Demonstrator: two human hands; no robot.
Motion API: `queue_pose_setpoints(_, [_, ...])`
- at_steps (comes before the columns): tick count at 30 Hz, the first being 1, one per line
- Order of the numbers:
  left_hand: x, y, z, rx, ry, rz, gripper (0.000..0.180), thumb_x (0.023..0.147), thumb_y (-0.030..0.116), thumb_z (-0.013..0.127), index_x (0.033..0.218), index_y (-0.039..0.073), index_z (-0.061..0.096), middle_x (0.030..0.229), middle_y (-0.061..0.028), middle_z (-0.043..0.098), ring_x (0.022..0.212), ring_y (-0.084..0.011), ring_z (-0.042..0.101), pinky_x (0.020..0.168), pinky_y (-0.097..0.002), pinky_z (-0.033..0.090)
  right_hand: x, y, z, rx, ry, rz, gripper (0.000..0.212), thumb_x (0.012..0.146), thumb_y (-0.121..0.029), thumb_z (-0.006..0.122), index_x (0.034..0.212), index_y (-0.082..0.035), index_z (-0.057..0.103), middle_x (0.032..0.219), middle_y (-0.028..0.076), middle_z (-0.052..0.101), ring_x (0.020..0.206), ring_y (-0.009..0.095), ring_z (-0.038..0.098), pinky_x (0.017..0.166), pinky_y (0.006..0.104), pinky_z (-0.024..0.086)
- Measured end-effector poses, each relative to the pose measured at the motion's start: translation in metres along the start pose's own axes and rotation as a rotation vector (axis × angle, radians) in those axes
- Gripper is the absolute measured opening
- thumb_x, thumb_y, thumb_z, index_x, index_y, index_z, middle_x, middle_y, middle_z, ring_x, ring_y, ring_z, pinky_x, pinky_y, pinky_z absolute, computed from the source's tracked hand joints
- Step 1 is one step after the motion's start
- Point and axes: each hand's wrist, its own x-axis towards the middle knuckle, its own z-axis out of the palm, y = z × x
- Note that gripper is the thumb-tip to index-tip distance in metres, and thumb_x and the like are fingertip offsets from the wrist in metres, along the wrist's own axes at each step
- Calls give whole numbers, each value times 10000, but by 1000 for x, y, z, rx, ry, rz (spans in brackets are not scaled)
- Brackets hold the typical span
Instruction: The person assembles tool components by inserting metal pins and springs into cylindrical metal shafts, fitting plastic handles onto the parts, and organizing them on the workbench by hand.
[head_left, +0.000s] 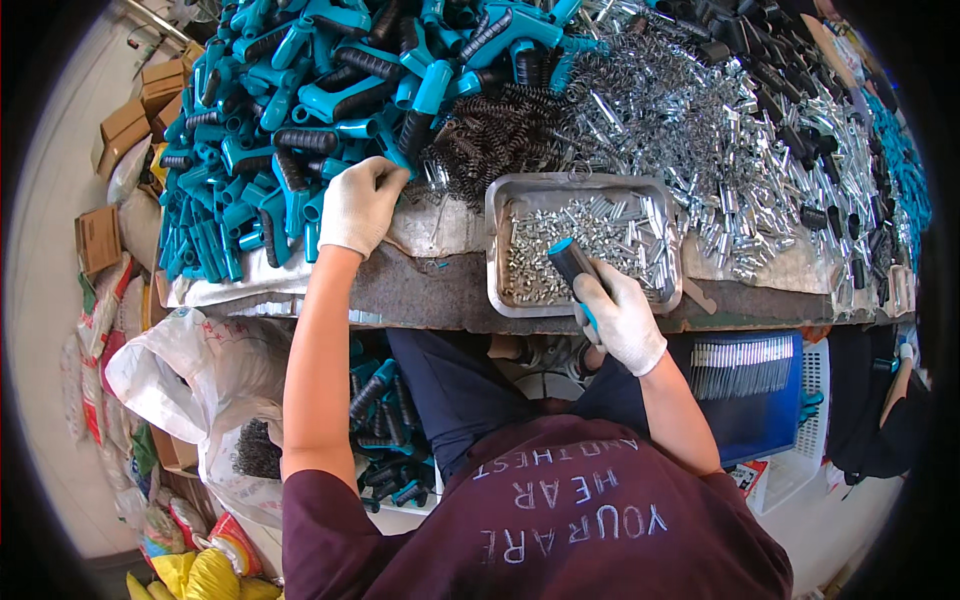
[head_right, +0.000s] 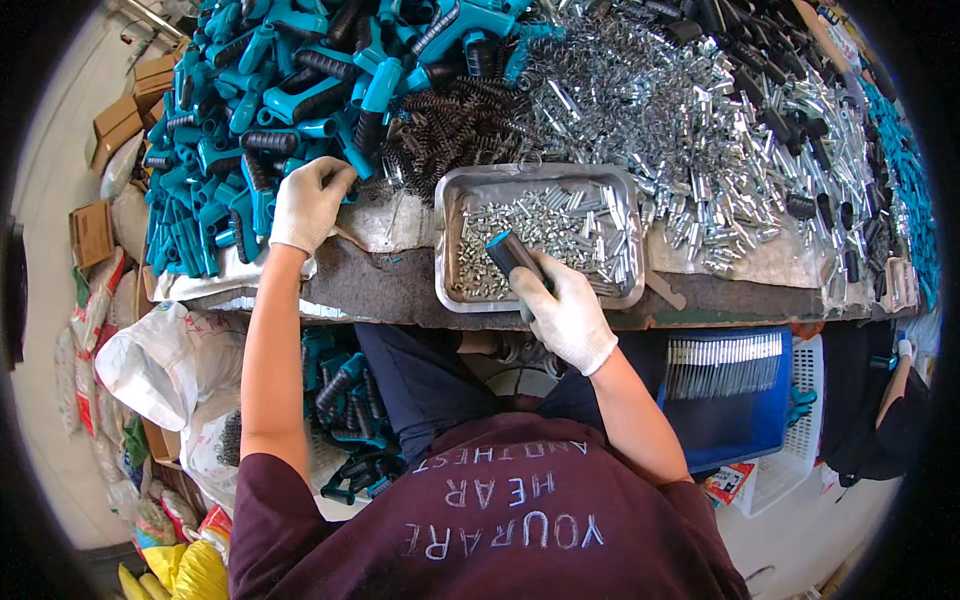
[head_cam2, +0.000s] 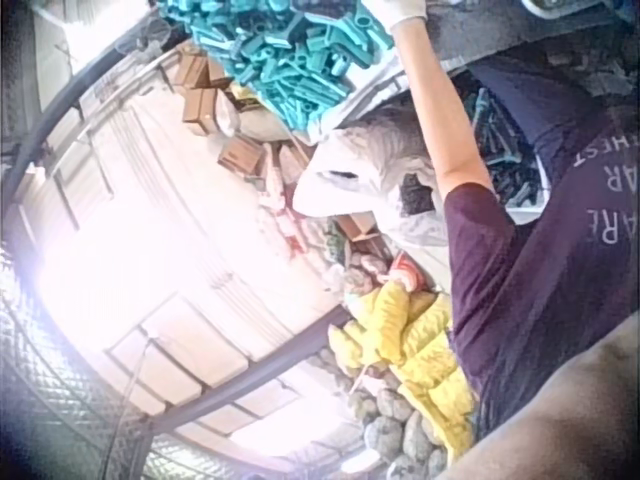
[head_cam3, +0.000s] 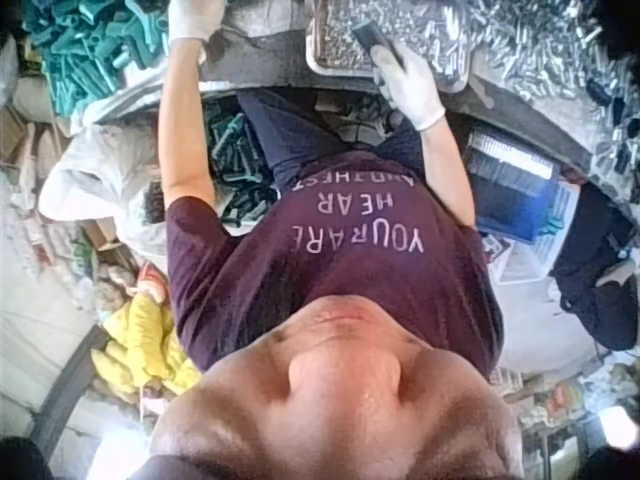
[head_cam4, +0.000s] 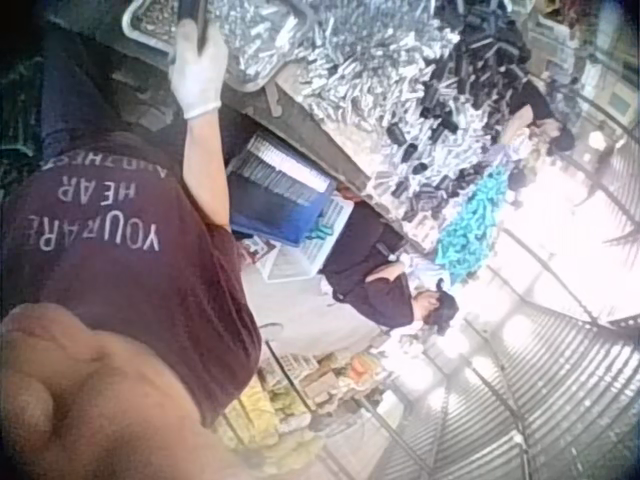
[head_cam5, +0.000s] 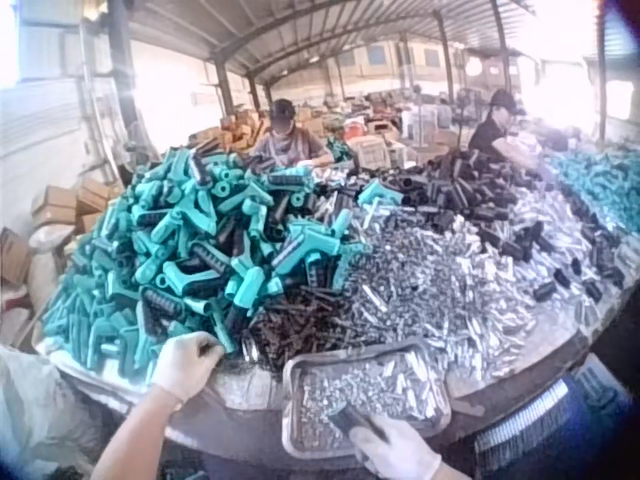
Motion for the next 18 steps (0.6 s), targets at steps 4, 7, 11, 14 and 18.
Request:
queue_pose_setpoints(4, [-1,-2,12,105,-87,44,236,865,219,641,978,20,701,892,-181,704,836,-305,697,755,-350,522,3,7,0,-19,18,-55,322,974,-312,557,1090,-15,599,650,-8,509,527,67,452,469,247,372])
queue_pose_setpoints(7, [-2,-6,10,6,-50,7,217,848,204,630,968,40,706,910,-169,707,869,-332,687,781,-372,524,2,4,1,-11,9,-56,332,974,-315,556,1106,-13,599,653,-6,514,540,69,462,479,249,381])
queue_pose_setpoints(11, [-5,15,-7,59,36,39,178,863,159,640,957,21,703,884,-146,712,801,-239,695,747,-322,521,5,4,-1,-57,-4,-51,373,968,-321,551,1159,-4,594,669,24,537,562,92,497,522,285,419])
queue_pose_setpoints(14, [-21,62,-33,-167,27,77,158,863,113,646,963,5,704,853,-118,716,752,-142,660,719,-288,514,0,2,0,-162,1,-88,398,953,-319,565,1192,-2,590,704,68,585,607,140,562,584,316,465])
queue_pose_setpoints(18, [-45,107,-35,-373,-511,244,155,854,82,656,961,-14,714,839,-96,716,755,-128,648,720,-281,513,-6,0,3,-349,-19,-278,452,911,-317,599,1234,-1,582,843,194,677,775,305,688,732,378,519])
